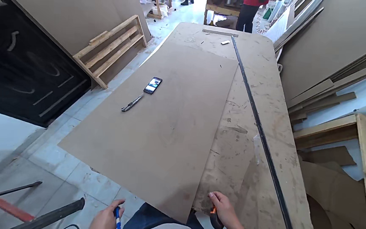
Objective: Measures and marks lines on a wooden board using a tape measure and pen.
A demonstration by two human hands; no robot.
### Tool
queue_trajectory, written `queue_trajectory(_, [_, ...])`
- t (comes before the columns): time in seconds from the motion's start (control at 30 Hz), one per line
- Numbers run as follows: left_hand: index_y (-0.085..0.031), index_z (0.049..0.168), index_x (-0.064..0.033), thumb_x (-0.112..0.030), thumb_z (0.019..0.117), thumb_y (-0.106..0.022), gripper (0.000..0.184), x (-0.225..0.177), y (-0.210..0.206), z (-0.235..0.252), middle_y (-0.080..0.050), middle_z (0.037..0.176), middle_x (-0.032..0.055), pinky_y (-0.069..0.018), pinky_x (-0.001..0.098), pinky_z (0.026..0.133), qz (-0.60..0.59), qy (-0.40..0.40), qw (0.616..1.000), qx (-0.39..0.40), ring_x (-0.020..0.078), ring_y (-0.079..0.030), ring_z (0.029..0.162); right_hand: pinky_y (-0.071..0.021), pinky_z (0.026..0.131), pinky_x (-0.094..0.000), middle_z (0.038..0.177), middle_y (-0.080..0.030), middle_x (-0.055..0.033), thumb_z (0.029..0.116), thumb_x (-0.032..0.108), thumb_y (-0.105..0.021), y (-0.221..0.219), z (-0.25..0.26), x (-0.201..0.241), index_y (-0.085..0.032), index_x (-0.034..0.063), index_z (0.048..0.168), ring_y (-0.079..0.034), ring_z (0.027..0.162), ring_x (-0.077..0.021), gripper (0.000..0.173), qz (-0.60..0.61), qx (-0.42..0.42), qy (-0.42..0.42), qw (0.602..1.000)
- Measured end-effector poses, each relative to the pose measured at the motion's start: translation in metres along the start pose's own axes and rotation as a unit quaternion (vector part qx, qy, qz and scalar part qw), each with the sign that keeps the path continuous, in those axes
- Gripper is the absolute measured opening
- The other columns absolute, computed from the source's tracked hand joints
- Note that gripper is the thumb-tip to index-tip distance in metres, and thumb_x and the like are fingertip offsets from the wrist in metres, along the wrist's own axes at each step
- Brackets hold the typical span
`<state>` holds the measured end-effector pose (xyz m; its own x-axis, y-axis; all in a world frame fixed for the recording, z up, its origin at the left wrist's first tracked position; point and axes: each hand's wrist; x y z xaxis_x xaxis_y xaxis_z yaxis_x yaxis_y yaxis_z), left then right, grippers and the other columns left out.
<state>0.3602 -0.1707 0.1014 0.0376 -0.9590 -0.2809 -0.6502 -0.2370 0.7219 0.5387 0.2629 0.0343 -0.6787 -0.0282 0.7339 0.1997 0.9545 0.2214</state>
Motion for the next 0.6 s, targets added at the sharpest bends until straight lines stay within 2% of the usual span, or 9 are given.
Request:
queue_trajectory(0.13, [-0.063,0.141,-0.0185,-0.030,0.1039,-0.056,0.039,-0.013,0.017,0.042,-0.075,0.113,0.0132,-0.0543,0.0583,0.096,0.035,-0.015,0.999,-0.008,0.0331,-0.072,0.104,-0.0551,0.071,-0.0386,0.077,-0.067,-0.0014,0.1040,0.037,-0.057,-0.013,0.004,0.005,-0.073,0.0100,0.110,-0.064,0.069,-0.0145,0.032,0.006,-0.010,-0.014,1.000])
queue_trajectory(0.33, [-0.059,0.145,-0.0214,-0.029,0.1045,-0.054,0.042,-0.029,0.062,0.126,-0.071,0.124,0.0095,-0.0539,0.0543,0.100,0.061,-0.074,0.995,-0.013,0.0288,-0.069,0.113,-0.0558,0.070,-0.0392,0.076,-0.067,-0.0018,0.1040,0.037,-0.058,-0.052,0.011,0.029,-0.074,0.0104,0.110,-0.064,0.068,-0.0149,0.032,0.012,-0.050,-0.039,0.998])
queue_trajectory(0.47, [-0.055,0.149,-0.0203,-0.020,0.1021,-0.057,0.047,-0.026,0.097,0.184,-0.065,0.134,0.0126,-0.0504,0.0494,0.107,0.073,-0.144,0.987,-0.025,0.0297,-0.063,0.125,-0.0563,0.071,-0.0407,0.076,-0.068,-0.0019,0.1034,0.036,-0.057,-0.097,0.022,0.057,-0.073,0.0102,0.110,-0.065,0.070,-0.0156,0.032,0.016,-0.094,-0.053,0.994])
queue_trajectory(0.53, [-0.053,0.152,-0.0239,-0.011,0.1000,-0.055,0.053,-0.023,0.116,0.214,-0.065,0.131,0.0162,-0.0521,0.0503,0.104,0.078,-0.187,0.979,-0.036,0.0332,-0.063,0.123,-0.0567,0.071,-0.0405,0.077,-0.069,-0.0022,0.1036,0.036,-0.057,-0.122,0.029,0.081,-0.073,0.0094,0.111,-0.066,0.069,-0.0157,0.032,0.024,-0.120,-0.063,0.991])
queue_trajectory(0.6, [-0.050,0.155,-0.0256,-0.008,0.1016,-0.051,0.056,-0.018,0.136,0.248,-0.067,0.126,0.0203,-0.0542,0.0539,0.099,0.062,-0.230,0.969,-0.068,0.0378,-0.065,0.116,-0.0573,0.069,-0.0391,0.077,-0.069,-0.0025,0.1039,0.034,-0.057,-0.144,0.042,0.109,-0.073,0.0085,0.113,-0.065,0.068,-0.0154,0.032,0.037,-0.138,-0.058,0.988])
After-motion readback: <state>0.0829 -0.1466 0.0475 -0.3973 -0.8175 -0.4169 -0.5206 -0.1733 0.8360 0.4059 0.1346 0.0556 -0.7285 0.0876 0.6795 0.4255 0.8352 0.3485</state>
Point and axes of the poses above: each hand's wrist, its own z-axis towards the middle knuckle, its own y-axis out of the back of the hand, x = y × z
